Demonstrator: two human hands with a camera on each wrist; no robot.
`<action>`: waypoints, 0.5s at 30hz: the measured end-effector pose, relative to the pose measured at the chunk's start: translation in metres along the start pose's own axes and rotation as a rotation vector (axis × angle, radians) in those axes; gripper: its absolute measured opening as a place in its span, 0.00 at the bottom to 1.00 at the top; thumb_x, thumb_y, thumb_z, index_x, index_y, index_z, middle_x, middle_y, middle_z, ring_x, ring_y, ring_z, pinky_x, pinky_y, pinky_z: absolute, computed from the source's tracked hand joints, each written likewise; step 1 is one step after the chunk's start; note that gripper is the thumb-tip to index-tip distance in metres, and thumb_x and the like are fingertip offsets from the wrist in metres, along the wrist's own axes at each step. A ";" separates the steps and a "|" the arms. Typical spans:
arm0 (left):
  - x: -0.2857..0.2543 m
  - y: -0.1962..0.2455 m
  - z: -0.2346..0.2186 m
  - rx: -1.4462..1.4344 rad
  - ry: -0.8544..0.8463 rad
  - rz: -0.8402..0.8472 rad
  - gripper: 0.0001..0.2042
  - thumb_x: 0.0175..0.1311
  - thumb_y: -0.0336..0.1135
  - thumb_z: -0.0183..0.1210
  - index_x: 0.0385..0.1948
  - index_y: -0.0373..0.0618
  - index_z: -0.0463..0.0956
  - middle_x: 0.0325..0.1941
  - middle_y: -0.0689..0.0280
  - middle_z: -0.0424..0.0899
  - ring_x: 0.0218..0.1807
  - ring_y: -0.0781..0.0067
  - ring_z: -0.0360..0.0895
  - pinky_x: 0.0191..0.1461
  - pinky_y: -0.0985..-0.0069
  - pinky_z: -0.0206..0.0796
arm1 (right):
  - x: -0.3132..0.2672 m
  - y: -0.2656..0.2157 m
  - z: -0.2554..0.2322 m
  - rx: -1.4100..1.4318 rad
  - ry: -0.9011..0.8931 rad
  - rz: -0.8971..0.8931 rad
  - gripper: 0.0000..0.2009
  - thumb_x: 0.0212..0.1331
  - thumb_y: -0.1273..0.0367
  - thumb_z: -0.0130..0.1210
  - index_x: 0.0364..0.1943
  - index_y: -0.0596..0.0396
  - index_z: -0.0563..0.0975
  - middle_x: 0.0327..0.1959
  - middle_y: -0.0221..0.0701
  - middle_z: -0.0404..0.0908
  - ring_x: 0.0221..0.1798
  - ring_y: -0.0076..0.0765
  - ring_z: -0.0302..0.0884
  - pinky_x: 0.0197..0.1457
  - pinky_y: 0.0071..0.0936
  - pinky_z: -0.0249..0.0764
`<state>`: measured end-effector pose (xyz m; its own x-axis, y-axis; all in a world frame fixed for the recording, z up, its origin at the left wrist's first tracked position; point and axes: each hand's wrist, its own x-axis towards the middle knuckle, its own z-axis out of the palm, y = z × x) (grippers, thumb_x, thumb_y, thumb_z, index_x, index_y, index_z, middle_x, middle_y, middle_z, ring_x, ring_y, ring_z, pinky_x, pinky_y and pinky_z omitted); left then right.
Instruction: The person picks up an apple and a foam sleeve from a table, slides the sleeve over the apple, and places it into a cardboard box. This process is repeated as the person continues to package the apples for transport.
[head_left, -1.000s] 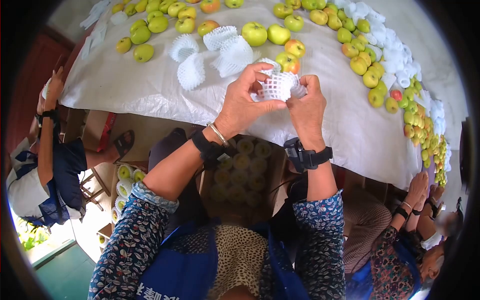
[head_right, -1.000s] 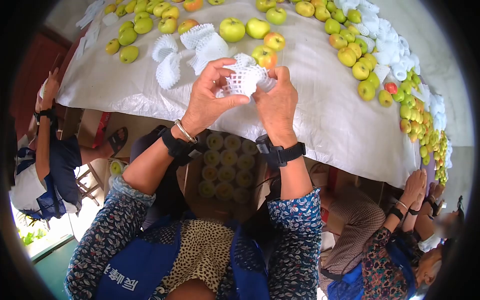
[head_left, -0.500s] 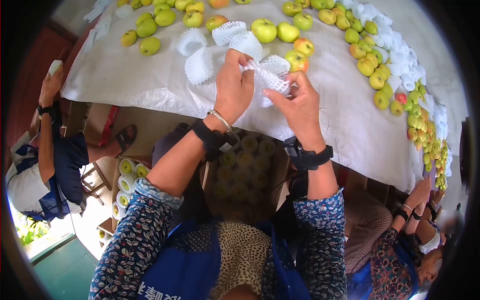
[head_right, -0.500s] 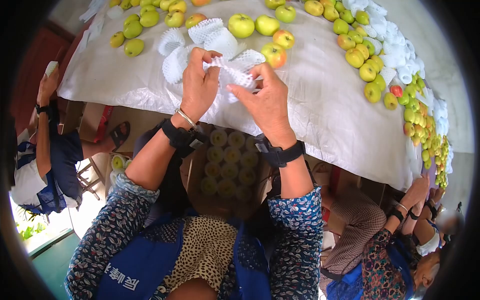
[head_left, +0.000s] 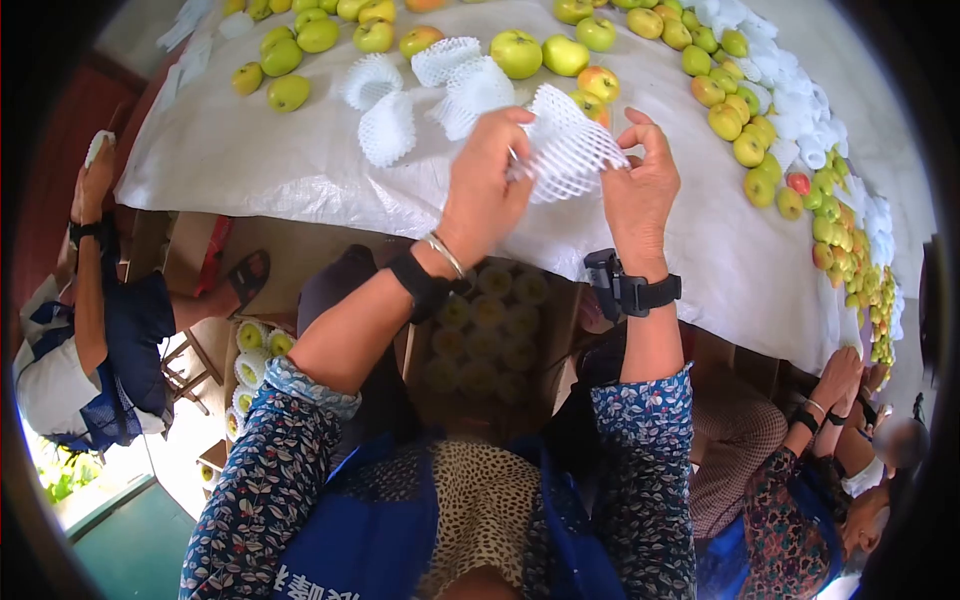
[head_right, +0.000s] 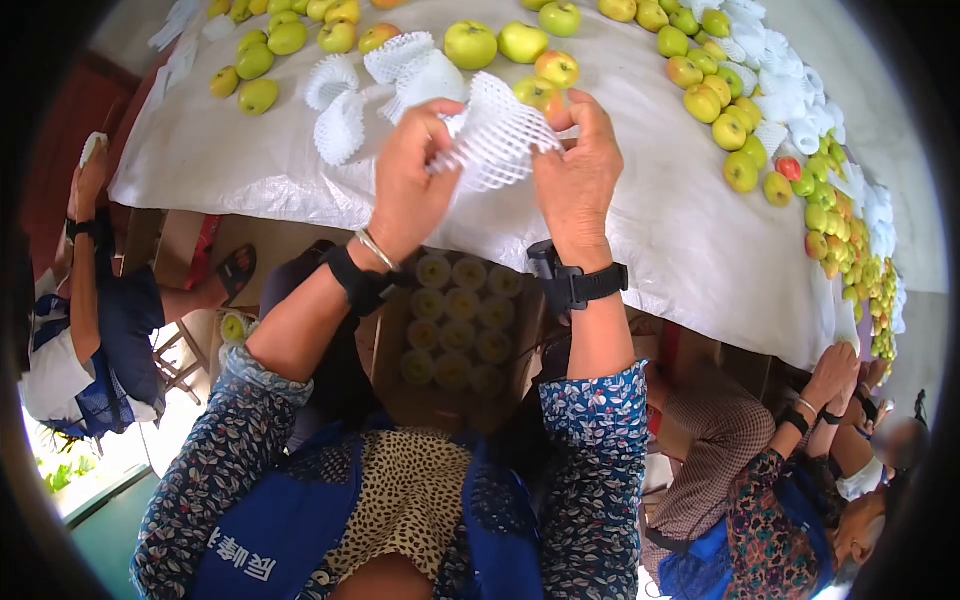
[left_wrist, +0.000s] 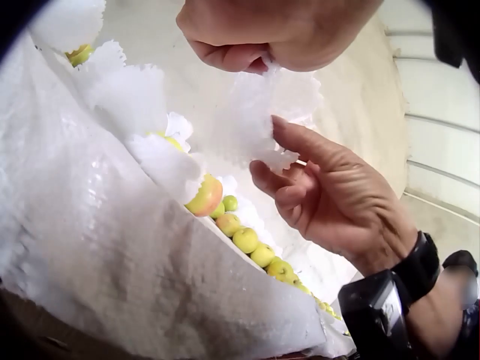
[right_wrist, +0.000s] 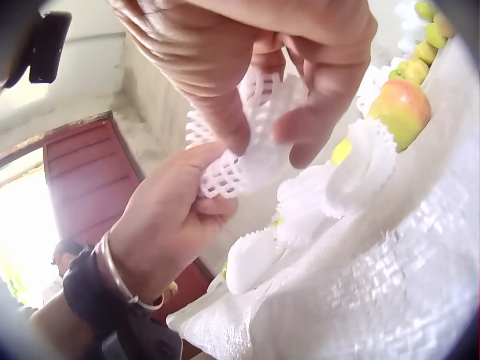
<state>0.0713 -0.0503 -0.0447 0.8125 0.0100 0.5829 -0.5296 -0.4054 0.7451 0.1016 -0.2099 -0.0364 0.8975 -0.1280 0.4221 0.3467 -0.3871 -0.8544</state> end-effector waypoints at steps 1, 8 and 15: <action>-0.004 0.007 0.004 -0.010 -0.029 0.027 0.11 0.46 0.18 0.55 0.28 0.43 0.62 0.53 0.58 0.72 0.30 0.73 0.70 0.31 0.80 0.64 | 0.003 0.001 -0.003 0.006 0.022 -0.022 0.13 0.42 0.82 0.59 0.29 0.57 0.67 0.47 0.35 0.77 0.32 0.26 0.75 0.32 0.22 0.72; -0.006 0.005 0.006 -0.600 -0.010 -0.407 0.27 0.54 0.36 0.60 0.54 0.44 0.56 0.61 0.56 0.61 0.49 0.67 0.67 0.49 0.73 0.66 | 0.008 0.011 0.000 0.286 0.011 -0.175 0.13 0.45 0.87 0.49 0.33 0.57 0.66 0.44 0.38 0.77 0.38 0.27 0.77 0.45 0.22 0.75; 0.015 -0.009 -0.020 -0.405 -0.076 -0.282 0.29 0.60 0.47 0.56 0.61 0.47 0.58 0.58 0.58 0.67 0.61 0.68 0.62 0.61 0.69 0.58 | -0.002 -0.009 0.001 0.627 -0.357 0.127 0.13 0.47 0.89 0.41 0.34 0.60 0.69 0.42 0.36 0.78 0.42 0.25 0.75 0.47 0.23 0.74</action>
<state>0.0834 -0.0285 -0.0357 0.9452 -0.0049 0.3264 -0.3264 -0.0089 0.9452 0.0972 -0.2056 -0.0299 0.9382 0.2095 0.2755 0.2292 0.2201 -0.9482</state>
